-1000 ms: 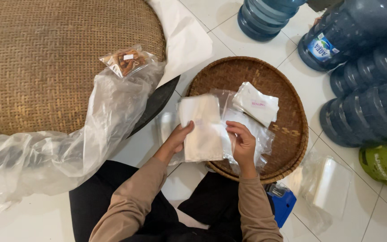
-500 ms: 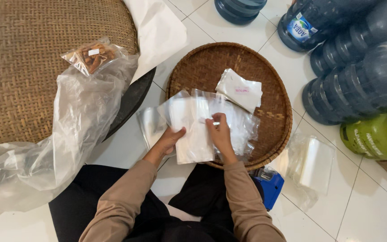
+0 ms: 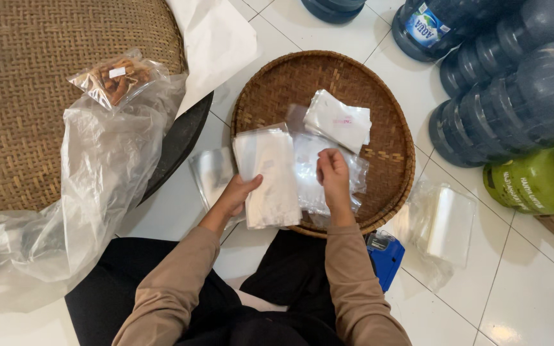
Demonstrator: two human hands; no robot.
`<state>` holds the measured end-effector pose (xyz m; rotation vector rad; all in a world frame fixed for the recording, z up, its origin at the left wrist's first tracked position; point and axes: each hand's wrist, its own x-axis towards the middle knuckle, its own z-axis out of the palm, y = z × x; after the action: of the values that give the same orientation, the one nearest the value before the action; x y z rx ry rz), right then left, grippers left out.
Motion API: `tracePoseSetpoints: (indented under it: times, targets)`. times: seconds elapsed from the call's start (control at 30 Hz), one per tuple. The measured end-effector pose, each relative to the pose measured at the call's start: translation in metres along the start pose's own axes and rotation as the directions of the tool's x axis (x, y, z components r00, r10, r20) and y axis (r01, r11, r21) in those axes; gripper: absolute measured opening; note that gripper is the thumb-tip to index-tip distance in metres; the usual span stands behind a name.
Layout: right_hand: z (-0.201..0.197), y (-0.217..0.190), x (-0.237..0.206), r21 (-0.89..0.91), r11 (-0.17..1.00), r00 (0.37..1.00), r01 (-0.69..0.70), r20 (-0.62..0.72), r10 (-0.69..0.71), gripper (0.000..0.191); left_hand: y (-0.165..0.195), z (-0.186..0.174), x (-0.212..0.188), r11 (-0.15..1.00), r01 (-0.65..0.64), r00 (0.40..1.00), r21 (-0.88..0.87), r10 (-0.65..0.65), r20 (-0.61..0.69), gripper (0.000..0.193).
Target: The person sits on the floor and packs stacks of white plastic bags into clear plastic bags, then presses each filled bag on a blue impulse sealer to seal it. They set finished sealed bags aside and continue with the next stack.
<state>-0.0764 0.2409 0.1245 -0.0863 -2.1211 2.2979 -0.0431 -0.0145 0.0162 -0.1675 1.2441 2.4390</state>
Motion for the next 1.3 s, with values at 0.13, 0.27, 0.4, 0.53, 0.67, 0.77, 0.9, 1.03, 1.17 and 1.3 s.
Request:
tracePoseSetpoints:
  times: [0.13, 0.27, 0.4, 0.53, 0.67, 0.77, 0.9, 1.03, 1.17, 1.3]
  targets:
    - [0.031, 0.020, -0.009, -0.268, 0.943, 0.978, 0.199, 0.113, -0.174, 0.021, 0.000, 0.007, -0.003, 0.999, 0.037, 0.999, 0.014, -0.037, -0.004, 0.055]
    - [0.051, 0.028, -0.015, -0.319, 0.947, 0.999, 0.022, 0.039, -0.010, 0.055, 0.015, 0.009, -0.013, 0.972, 0.114, 0.993, -0.205, -0.113, 0.018, 0.076]
    - [0.059, 0.023, -0.015, -0.227, 0.972, 0.997, -0.061, 0.040, 0.072, 0.067, 0.026, 0.014, -0.018, 0.974, 0.164, 0.977, -0.155, -0.182, -0.110, 0.061]
    - [0.070, 0.022, -0.022, -0.300, 0.952, 0.998, 0.065, 0.046, -0.054, 0.070, 0.020, 0.021, -0.017, 0.995, 0.027, 0.998, 0.101, -0.021, -0.066, 0.050]
    - [0.078, 0.030, -0.033, -0.458, 0.881, 0.993, 0.117, 0.028, -0.117, 0.070, 0.009, 0.022, -0.015, 0.983, -0.040, 0.996, 0.180, 0.055, -0.077, 0.044]
    - [0.066, 0.036, -0.022, -0.396, 0.913, 0.992, 0.100, 0.110, -0.061, 0.069, 0.009, 0.018, -0.014, 0.993, -0.007, 0.989, 0.118, 0.024, -0.144, 0.042]
    - [0.023, 0.040, 0.016, -0.220, 0.961, 0.986, -0.165, -0.055, 0.157, 0.067, 0.031, -0.003, -0.009, 0.993, -0.086, 0.966, -0.081, 0.063, -0.253, 0.043]
    - [-0.024, 0.045, 0.031, -0.808, 0.389, 0.894, -0.443, -0.431, 0.125, 0.115, 0.051, -0.029, -0.014, 0.991, -0.113, 0.962, -0.074, 0.091, -0.258, 0.047]
    - [-0.044, 0.060, 0.027, -0.745, 0.190, 0.749, -0.640, -0.548, 0.372, 0.143, 0.046, -0.033, -0.012, 0.997, -0.071, 0.948, 0.018, 0.073, -0.310, 0.047]
    - [-0.064, 0.075, 0.029, -0.721, 0.393, 0.816, -0.571, -0.549, 0.179, 0.128, 0.039, -0.031, -0.009, 0.998, -0.061, 0.966, 0.021, 0.065, -0.249, 0.049]
